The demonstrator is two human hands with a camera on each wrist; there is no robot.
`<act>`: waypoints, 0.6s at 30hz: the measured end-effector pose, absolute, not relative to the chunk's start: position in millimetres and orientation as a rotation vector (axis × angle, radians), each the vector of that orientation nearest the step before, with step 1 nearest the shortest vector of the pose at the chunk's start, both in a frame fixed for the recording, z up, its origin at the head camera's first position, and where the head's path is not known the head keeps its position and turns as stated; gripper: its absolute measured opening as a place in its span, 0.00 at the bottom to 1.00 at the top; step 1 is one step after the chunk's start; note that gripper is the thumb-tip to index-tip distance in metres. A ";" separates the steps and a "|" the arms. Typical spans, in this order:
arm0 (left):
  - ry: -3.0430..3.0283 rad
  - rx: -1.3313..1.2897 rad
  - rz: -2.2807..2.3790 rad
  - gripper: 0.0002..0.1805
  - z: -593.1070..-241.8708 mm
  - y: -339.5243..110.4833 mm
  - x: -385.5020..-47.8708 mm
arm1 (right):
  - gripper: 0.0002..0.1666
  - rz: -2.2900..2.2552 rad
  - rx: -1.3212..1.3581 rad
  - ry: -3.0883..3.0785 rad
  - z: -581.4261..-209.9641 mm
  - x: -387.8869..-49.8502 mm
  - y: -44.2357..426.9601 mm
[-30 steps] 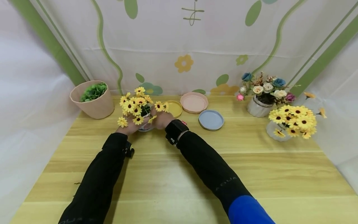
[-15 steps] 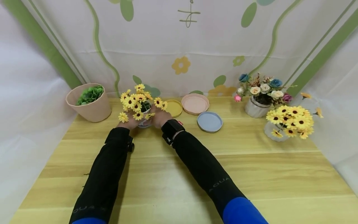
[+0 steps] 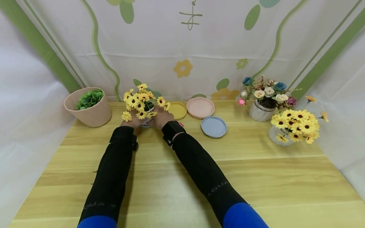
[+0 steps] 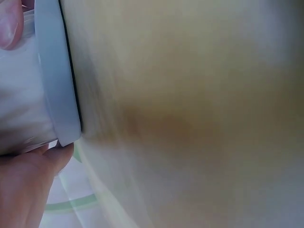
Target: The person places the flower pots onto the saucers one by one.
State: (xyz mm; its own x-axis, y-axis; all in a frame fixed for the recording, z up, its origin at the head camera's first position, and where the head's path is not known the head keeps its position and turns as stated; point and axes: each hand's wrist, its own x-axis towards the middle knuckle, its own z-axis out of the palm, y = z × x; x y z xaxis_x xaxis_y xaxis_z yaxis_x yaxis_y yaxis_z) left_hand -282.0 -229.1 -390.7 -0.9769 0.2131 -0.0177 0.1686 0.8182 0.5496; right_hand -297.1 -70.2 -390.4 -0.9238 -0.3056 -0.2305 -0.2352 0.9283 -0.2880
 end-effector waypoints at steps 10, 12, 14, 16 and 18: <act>2.946 0.255 0.898 0.40 -390.3 -227.4 -307.9 | 0.48 -0.396 -0.334 2.841 -390.8 -314.4 -71.6; 2.929 0.241 0.948 0.40 -390.1 -225.3 -312.5 | 0.47 -0.393 -0.326 2.847 -389.8 -316.4 -70.6; 2.912 0.229 0.968 0.40 -390.4 -223.7 -315.5 | 0.48 -0.392 -0.314 2.851 -390.1 -317.9 -69.4; 2.884 0.170 0.967 0.41 -391.0 -224.0 -316.9 | 0.48 -0.395 -0.310 2.853 -390.7 -317.7 -69.2; 2.866 0.148 0.947 0.42 -391.5 -225.0 -316.5 | 0.48 -0.405 -0.306 2.844 -392.3 -317.7 -70.1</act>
